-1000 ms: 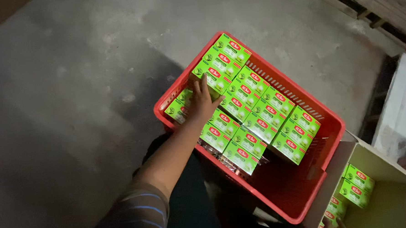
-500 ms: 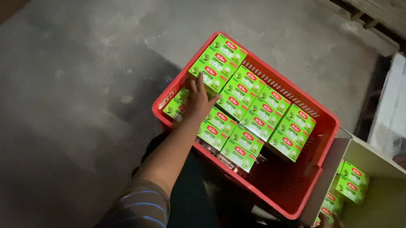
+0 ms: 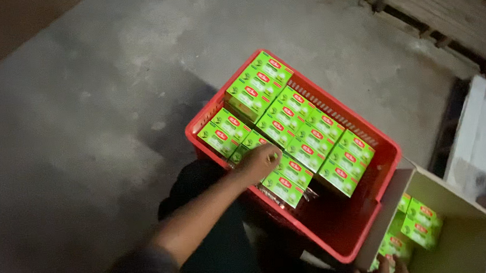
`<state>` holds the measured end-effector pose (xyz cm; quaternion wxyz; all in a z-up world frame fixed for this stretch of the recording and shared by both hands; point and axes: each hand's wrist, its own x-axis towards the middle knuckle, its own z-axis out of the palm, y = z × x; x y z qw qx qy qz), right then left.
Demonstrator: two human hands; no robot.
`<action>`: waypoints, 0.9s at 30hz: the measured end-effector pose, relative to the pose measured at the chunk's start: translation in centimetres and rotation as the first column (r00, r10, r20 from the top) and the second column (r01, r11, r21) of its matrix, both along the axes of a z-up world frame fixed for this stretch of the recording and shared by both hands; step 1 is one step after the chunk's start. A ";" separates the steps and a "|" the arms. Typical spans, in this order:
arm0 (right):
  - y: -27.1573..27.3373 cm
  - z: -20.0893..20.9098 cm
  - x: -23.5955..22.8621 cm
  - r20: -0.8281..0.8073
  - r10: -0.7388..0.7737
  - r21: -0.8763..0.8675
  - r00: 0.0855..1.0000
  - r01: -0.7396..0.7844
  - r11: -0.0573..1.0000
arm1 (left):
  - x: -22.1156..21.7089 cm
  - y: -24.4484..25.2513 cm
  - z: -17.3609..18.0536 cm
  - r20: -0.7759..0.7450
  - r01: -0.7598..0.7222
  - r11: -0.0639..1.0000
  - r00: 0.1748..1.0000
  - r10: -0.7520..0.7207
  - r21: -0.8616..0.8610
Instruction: The person transfers small green tea boxes from a cardboard box into a red plastic basket. They pick up the boxes one by one and place them neatly in rows inside the basket.
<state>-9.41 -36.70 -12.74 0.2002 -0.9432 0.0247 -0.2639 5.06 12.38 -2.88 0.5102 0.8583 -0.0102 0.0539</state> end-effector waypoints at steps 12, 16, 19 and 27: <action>3.5 9.2 -1.4 -0.588 -0.136 -0.156 0.797 0.053 0.986 | -6.2 -15.0 4.8 -0.403 0.589 0.795 0.769 -0.496 0.145; 4.3 12.6 -2.1 -0.585 -0.028 -0.058 0.811 -0.007 0.998 | -5.8 -16.4 5.5 -0.523 0.646 0.702 0.727 -0.446 0.300; 3.7 11.8 -2.5 -0.508 -0.006 -0.054 0.861 -0.025 0.998 | -5.5 -17.1 5.9 -0.617 0.654 0.678 0.697 -0.365 0.337; -1.7 13.7 2.8 -0.517 -0.084 0.096 0.852 0.155 0.983 | -4.5 -18.2 5.9 -0.728 0.672 0.610 0.651 -0.216 0.421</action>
